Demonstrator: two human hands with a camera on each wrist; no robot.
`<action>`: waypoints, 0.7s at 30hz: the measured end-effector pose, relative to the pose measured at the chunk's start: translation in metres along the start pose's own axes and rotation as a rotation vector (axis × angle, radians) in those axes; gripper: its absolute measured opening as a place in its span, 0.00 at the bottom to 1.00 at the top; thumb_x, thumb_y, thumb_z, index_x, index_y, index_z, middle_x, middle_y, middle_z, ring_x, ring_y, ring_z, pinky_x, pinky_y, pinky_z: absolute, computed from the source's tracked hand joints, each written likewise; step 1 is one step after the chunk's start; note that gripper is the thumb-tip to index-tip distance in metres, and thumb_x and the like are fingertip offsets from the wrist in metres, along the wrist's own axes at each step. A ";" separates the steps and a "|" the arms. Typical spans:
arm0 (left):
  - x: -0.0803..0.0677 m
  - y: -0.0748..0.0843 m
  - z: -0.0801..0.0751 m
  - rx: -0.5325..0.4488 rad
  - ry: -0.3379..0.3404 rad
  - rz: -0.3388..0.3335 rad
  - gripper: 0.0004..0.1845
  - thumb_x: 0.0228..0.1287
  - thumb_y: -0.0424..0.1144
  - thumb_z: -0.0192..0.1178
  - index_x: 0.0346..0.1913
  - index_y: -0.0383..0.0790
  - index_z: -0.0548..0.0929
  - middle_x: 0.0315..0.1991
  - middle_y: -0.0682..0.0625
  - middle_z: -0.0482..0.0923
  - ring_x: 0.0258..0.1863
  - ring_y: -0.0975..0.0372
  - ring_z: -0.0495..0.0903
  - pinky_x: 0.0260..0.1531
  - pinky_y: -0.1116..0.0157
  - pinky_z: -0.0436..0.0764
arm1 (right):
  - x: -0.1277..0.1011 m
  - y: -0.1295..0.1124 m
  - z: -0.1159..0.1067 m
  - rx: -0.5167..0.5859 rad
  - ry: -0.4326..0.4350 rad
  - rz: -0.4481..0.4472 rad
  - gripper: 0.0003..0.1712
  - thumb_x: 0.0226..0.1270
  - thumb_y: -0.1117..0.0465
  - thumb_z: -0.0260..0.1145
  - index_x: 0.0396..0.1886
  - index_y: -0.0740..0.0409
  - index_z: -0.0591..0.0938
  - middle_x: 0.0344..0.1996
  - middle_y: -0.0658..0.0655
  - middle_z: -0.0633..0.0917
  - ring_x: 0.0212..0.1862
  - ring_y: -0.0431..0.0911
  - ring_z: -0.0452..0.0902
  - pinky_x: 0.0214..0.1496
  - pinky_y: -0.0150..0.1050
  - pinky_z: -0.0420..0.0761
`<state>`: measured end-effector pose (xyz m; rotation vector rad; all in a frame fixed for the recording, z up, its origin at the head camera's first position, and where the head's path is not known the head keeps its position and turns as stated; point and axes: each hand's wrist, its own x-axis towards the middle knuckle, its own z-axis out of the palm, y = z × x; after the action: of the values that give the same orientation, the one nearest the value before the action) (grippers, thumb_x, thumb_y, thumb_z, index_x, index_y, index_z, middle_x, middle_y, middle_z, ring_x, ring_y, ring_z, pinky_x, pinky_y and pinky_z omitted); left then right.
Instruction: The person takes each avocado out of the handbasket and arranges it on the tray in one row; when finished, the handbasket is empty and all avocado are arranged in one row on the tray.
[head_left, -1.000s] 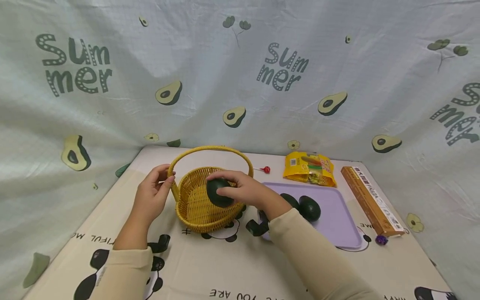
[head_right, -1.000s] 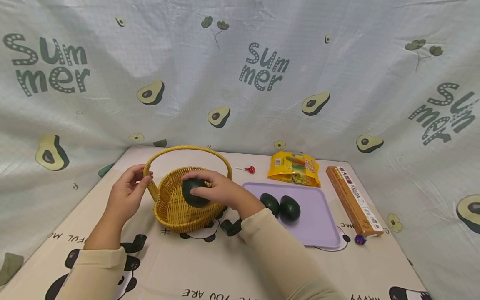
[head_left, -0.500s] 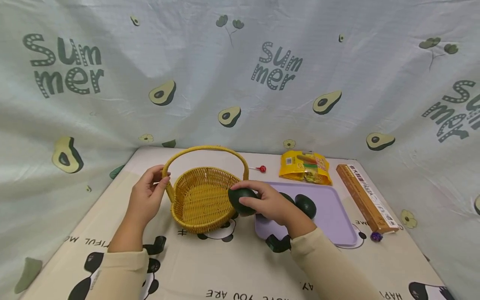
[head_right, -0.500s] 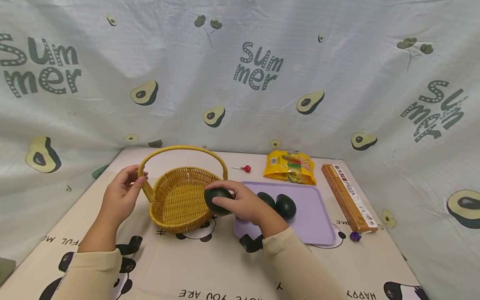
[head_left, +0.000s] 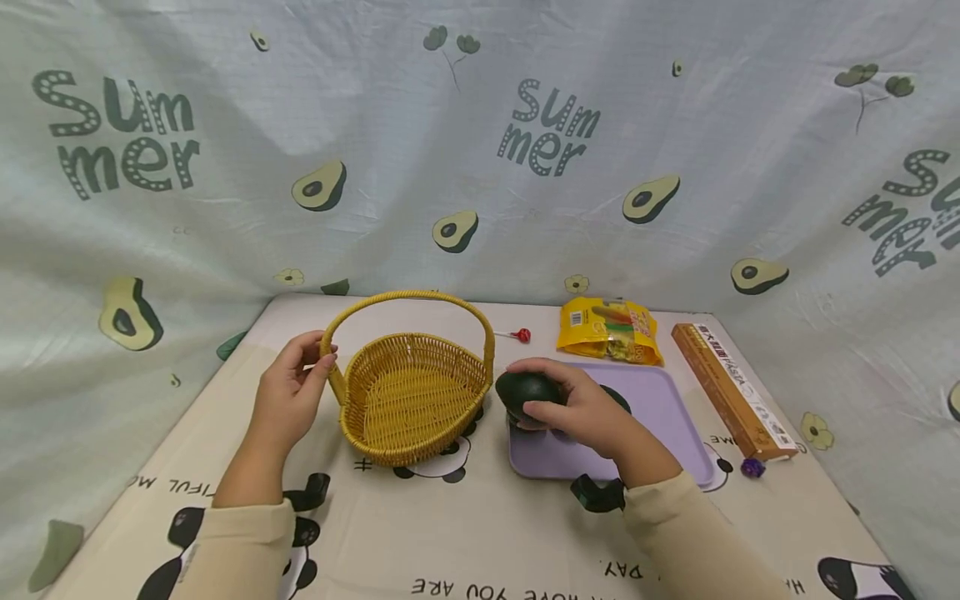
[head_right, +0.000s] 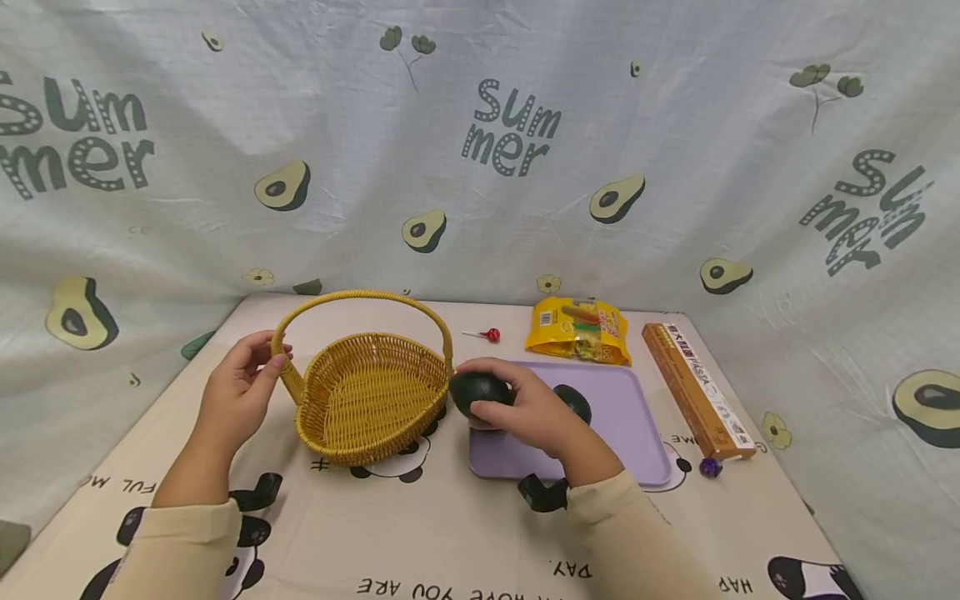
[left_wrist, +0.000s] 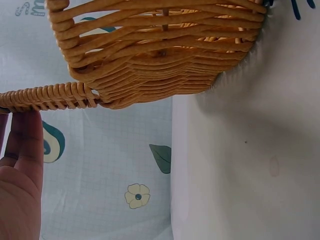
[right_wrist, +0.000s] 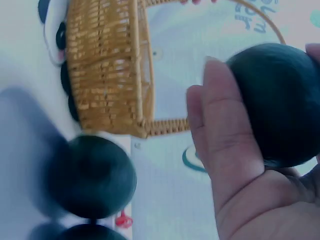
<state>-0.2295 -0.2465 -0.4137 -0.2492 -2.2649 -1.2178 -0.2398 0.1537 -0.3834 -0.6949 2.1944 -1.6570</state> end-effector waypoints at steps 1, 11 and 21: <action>0.000 0.000 0.000 -0.001 0.001 0.002 0.17 0.80 0.37 0.54 0.65 0.37 0.75 0.52 0.40 0.82 0.49 0.79 0.75 0.49 0.87 0.75 | -0.002 0.001 -0.003 0.007 0.011 0.006 0.30 0.67 0.62 0.72 0.67 0.44 0.77 0.69 0.59 0.73 0.61 0.61 0.75 0.55 0.50 0.86; 0.001 0.000 0.001 0.018 0.009 0.006 0.17 0.79 0.37 0.54 0.65 0.37 0.75 0.51 0.42 0.82 0.49 0.79 0.75 0.49 0.87 0.74 | -0.021 0.014 -0.033 -0.075 0.186 0.022 0.32 0.66 0.61 0.73 0.68 0.52 0.73 0.66 0.63 0.75 0.58 0.58 0.76 0.56 0.41 0.84; 0.000 0.001 0.001 0.023 0.006 0.004 0.17 0.79 0.37 0.54 0.65 0.36 0.75 0.51 0.42 0.82 0.48 0.79 0.75 0.49 0.87 0.74 | -0.039 0.026 -0.058 0.037 0.294 0.023 0.25 0.78 0.58 0.63 0.70 0.52 0.72 0.73 0.65 0.67 0.69 0.67 0.69 0.55 0.47 0.86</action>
<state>-0.2292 -0.2453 -0.4132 -0.2404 -2.2712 -1.1882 -0.2418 0.2277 -0.3938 -0.4365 2.3480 -1.8857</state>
